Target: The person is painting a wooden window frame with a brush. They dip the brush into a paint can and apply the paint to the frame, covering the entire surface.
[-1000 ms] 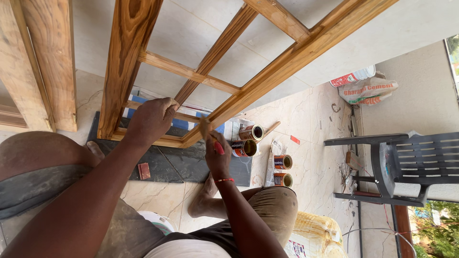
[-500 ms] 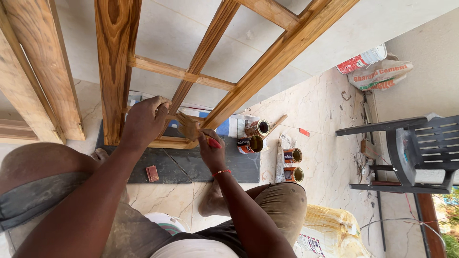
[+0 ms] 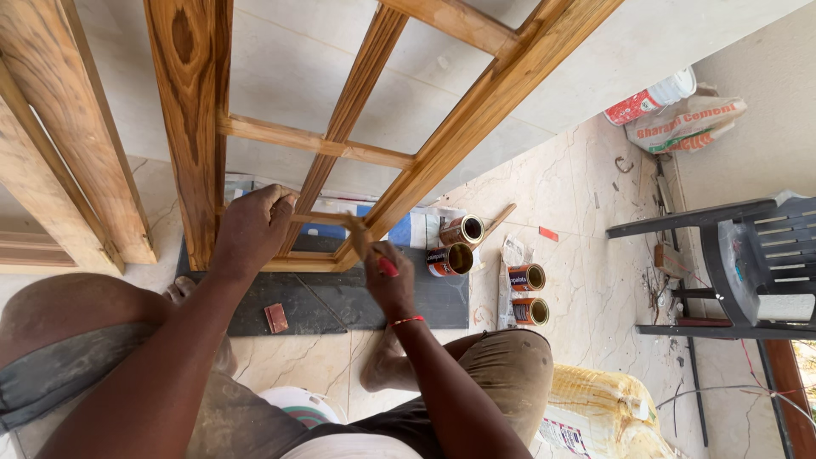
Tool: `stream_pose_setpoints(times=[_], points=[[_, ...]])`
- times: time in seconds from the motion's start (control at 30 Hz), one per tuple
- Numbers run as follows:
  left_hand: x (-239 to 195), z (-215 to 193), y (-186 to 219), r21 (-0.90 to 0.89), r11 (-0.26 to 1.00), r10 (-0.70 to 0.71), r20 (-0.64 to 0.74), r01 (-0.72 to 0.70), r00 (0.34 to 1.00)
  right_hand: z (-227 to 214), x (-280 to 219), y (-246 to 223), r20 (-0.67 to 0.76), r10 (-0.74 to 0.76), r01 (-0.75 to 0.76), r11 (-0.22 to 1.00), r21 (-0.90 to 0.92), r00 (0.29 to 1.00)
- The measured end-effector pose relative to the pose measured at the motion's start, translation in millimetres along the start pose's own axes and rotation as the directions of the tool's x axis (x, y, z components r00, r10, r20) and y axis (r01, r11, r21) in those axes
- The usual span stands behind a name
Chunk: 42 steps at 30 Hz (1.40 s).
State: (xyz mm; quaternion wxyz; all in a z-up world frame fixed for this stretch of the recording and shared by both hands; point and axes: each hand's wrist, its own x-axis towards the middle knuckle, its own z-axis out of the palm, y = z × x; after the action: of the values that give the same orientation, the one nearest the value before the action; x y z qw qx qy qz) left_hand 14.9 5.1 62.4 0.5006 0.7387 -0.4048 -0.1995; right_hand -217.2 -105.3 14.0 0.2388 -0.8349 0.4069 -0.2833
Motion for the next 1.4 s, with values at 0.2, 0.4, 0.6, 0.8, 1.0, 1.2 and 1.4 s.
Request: stream_pose_setpoints(times=[0.2, 0.4, 0.6, 0.8, 1.0, 1.2, 1.4], points=[[-0.5, 5.8, 0.3, -0.016, 0.998, 0.056, 0.004, -0.056, 0.998, -8.6, -11.2, 0.3, -0.021, -0.285, 0.286, 0.954, 0.092, 0.958], [-3.0, 5.9, -10.1, 0.079, 0.994, 0.082, -0.054, -0.078, 0.995, -10.4, -6.9, -6.0, 0.027, -0.055, 0.057, 0.994, -0.089, 0.998], [-15.1, 0.0, -13.0, 0.066, 0.99, 0.129, -0.045, -0.126, 0.991, -22.4, -14.9, 16.8, -0.058, 0.27, -0.201, 0.828, 0.524, 0.961], [-36.7, -30.0, 17.9, 0.181, 0.983, -0.048, 0.086, 0.031, 0.995, 2.3, -14.2, 32.4, 0.353, 0.563, -0.106, -0.423, 0.9, 0.748], [-82.7, -105.8, 21.1, 0.526, 0.832, -0.232, 0.038, 0.178, 0.972, -2.9, -26.2, 22.5, 0.352, 0.479, -0.052, -0.533, 0.844, 0.804], [-121.6, -130.6, -12.1, 0.757, 0.644, 0.018, 0.129, -0.11, 0.991, 1.2, -20.3, -0.3, 0.36, 0.398, -0.028, -0.638, 0.769, 0.844], [-120.3, -115.9, -12.0, 0.929, 0.364, -0.112, 0.121, -0.073, 0.986, 3.0, -13.5, -6.1, 0.357, 0.276, -0.069, -0.698, 0.713, 0.892]])
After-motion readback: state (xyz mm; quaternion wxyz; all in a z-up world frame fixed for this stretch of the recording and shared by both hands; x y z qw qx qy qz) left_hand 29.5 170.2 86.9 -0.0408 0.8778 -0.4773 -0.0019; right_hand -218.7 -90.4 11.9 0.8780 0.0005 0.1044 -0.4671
